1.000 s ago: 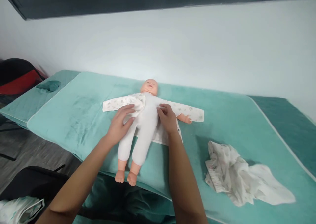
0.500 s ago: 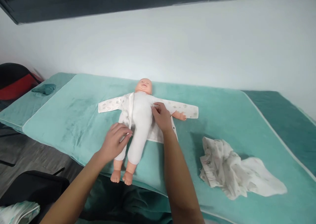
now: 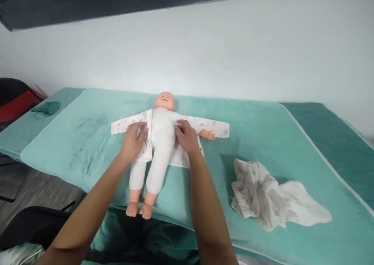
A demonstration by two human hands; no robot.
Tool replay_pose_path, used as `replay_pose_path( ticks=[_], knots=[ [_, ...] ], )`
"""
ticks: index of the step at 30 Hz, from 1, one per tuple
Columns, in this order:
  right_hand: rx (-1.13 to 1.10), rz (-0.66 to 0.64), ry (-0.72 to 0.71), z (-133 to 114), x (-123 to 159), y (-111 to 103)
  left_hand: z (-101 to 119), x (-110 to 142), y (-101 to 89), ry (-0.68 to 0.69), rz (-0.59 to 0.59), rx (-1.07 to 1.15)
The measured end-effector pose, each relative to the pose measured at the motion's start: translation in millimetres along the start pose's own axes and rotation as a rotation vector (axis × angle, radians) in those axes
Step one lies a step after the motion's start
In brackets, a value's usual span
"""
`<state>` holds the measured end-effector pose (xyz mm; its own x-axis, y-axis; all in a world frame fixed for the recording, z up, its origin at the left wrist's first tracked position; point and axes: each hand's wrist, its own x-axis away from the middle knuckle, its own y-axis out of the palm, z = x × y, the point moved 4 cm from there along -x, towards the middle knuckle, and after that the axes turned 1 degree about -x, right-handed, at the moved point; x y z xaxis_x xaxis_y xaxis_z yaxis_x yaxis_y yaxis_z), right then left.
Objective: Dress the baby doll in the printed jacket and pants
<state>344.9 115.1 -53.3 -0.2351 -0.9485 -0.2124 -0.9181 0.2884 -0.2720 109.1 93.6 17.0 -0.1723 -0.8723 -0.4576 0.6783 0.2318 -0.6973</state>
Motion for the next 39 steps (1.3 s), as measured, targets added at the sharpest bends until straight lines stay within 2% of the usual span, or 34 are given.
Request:
replay_pose_path(
  ticks=[3, 6, 10, 12, 13, 16, 18, 20, 22, 24, 27, 30, 32, 34, 36, 39],
  knots=[
    [-0.003, -0.021, -0.007, 3, -1, 0, 12, -30, 23.7, 0.073, -0.150, -0.045],
    [-0.051, -0.087, -0.062, 5, -1, 2, 34, -48, 44.1, 0.151, -0.262, -0.092],
    [-0.098, -0.131, -0.065, 1, -1, -4, 58, -65, 56.8, 0.263, -0.356, -0.030],
    [-0.085, -0.028, 0.010, 1, -3, -19, 64, -75, 59.4, 0.273, -0.372, 0.007],
    [-0.079, 0.073, 0.048, 3, -4, -30, 66, -81, 61.5, 0.279, -0.383, 0.009],
    [-0.044, 0.494, 0.100, 12, -4, -70, 73, -92, 76.0, 0.345, -0.493, -0.068],
    [-0.023, 0.696, 0.110, 22, -4, -89, 79, -94, 91.5, 0.421, -0.607, -0.197],
    [-0.040, 0.727, 0.153, 33, -6, -94, 84, -92, 107.3, 0.492, -0.680, -0.366],
    [-0.081, 0.658, 0.212, 42, -10, -90, 89, -90, 120.9, 0.531, -0.699, -0.508],
    [-0.119, 0.607, 0.230, 44, -12, -84, 94, -88, 132.1, 0.545, -0.707, -0.580],
    [-0.214, 0.621, 0.214, 41, -11, -83, 98, -87, 143.9, 0.554, -0.740, -0.609],
    [-0.429, 0.683, 0.191, 42, -9, -91, 97, -93, 144.3, 0.565, -0.719, -0.617],
    [-0.590, 0.734, 0.152, 45, -9, -98, 96, -101, 135.5, 0.566, -0.641, -0.618],
    [-0.620, 0.745, 0.129, 47, -9, -99, 95, -111, 121.0, 0.544, -0.560, -0.610],
    [-0.401, 0.661, 0.147, 45, -11, -92, 93, -119, 105.3, 0.511, -0.520, -0.597],
    [0.155, 0.383, 0.218, 39, -14, -70, 91, -123, 88.2, 0.484, -0.523, -0.597]
  ],
)
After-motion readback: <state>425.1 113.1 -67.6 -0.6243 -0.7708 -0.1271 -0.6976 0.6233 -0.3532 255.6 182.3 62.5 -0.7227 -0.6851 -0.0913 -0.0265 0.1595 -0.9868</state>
